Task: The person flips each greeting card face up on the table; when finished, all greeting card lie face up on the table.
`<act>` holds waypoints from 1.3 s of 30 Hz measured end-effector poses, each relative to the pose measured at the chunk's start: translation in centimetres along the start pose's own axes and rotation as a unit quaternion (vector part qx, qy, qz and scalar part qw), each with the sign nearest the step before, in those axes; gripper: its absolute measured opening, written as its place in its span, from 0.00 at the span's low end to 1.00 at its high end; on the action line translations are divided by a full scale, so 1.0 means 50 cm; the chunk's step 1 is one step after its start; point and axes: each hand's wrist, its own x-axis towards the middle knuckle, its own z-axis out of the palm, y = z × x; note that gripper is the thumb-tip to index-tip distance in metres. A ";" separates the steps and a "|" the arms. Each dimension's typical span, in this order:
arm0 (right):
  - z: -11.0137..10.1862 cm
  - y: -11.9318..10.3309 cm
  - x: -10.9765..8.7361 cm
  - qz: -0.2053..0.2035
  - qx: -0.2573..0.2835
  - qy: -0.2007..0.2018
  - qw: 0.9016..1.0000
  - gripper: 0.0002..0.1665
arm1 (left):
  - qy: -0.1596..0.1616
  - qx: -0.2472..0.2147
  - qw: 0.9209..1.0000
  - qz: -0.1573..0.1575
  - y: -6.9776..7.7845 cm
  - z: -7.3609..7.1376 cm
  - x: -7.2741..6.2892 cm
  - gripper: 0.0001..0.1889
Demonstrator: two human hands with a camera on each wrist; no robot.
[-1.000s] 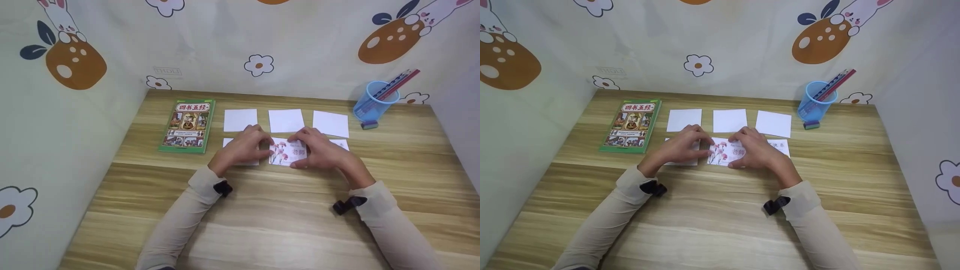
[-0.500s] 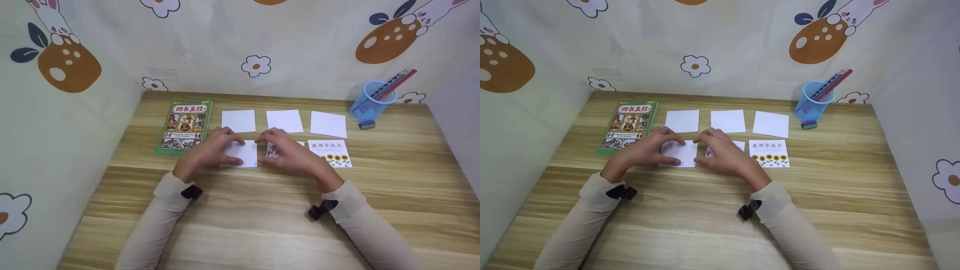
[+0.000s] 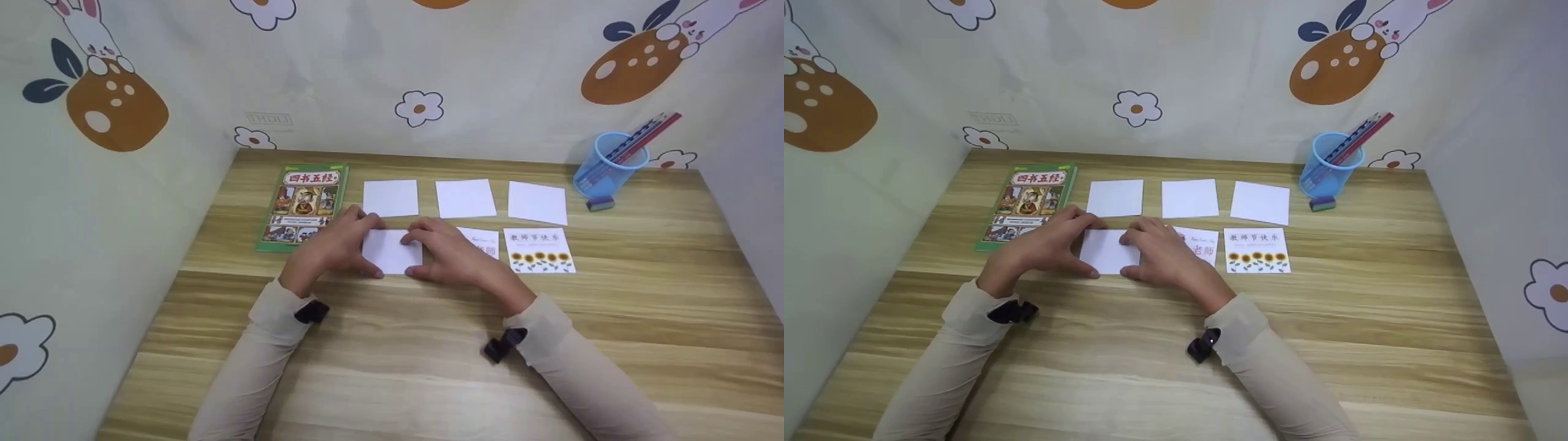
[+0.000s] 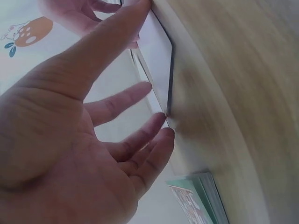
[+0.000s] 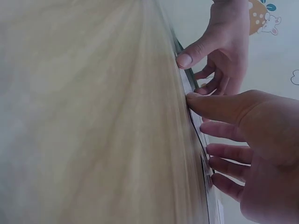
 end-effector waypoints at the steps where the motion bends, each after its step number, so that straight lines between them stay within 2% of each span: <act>1: 0.000 0.000 0.000 0.000 0.002 -0.001 1.000 0.33 | -0.001 -0.003 1.000 -0.003 0.001 0.000 -0.001 0.45; 6: 0.002 -0.004 -0.002 0.008 0.007 0.000 1.000 0.31 | -0.005 -0.010 1.000 -0.012 0.003 0.001 0.002 0.46; 10: 0.005 -0.011 -0.001 0.013 0.022 0.037 0.999 0.25 | 0.006 -0.011 1.000 -0.018 0.004 -0.001 0.006 0.46; 13: 0.009 -0.017 0.001 0.004 0.041 0.066 0.997 0.22 | 0.029 -0.015 0.999 -0.013 0.007 -0.005 0.010 0.38; 17: 0.016 -0.023 0.004 -0.015 0.073 0.075 0.994 0.22 | 0.083 -0.028 0.996 -0.004 0.014 -0.014 0.016 0.23; 20: 0.020 -0.025 0.005 -0.029 0.119 0.083 0.989 0.27 | 0.121 -0.072 0.990 0.003 0.020 -0.020 0.020 0.17; 22: 0.019 -0.027 0.006 -0.033 0.162 0.088 0.982 0.31 | 0.132 -0.118 0.984 0.009 0.025 -0.023 0.021 0.16; 26: 0.014 -0.032 0.007 -0.022 0.228 0.104 0.968 0.36 | 0.139 -0.193 0.971 0.027 0.034 -0.027 0.023 0.21; 30: 0.010 -0.032 0.012 -0.003 0.270 0.126 0.955 0.34 | 0.146 -0.224 0.962 0.053 0.038 -0.027 0.026 0.24; 33: 0.009 -0.030 0.014 0.011 0.278 0.139 0.950 0.32 | 0.142 -0.212 0.963 0.082 0.033 -0.023 0.029 0.18; 35: 0.007 -0.030 0.013 0.021 0.275 0.138 0.951 0.32 | 0.146 -0.188 0.967 0.091 0.028 -0.019 0.030 0.18; 39: 0.005 -0.031 0.010 0.032 0.264 0.124 0.956 0.38 | 0.178 -0.126 0.973 0.076 0.018 -0.010 0.030 0.34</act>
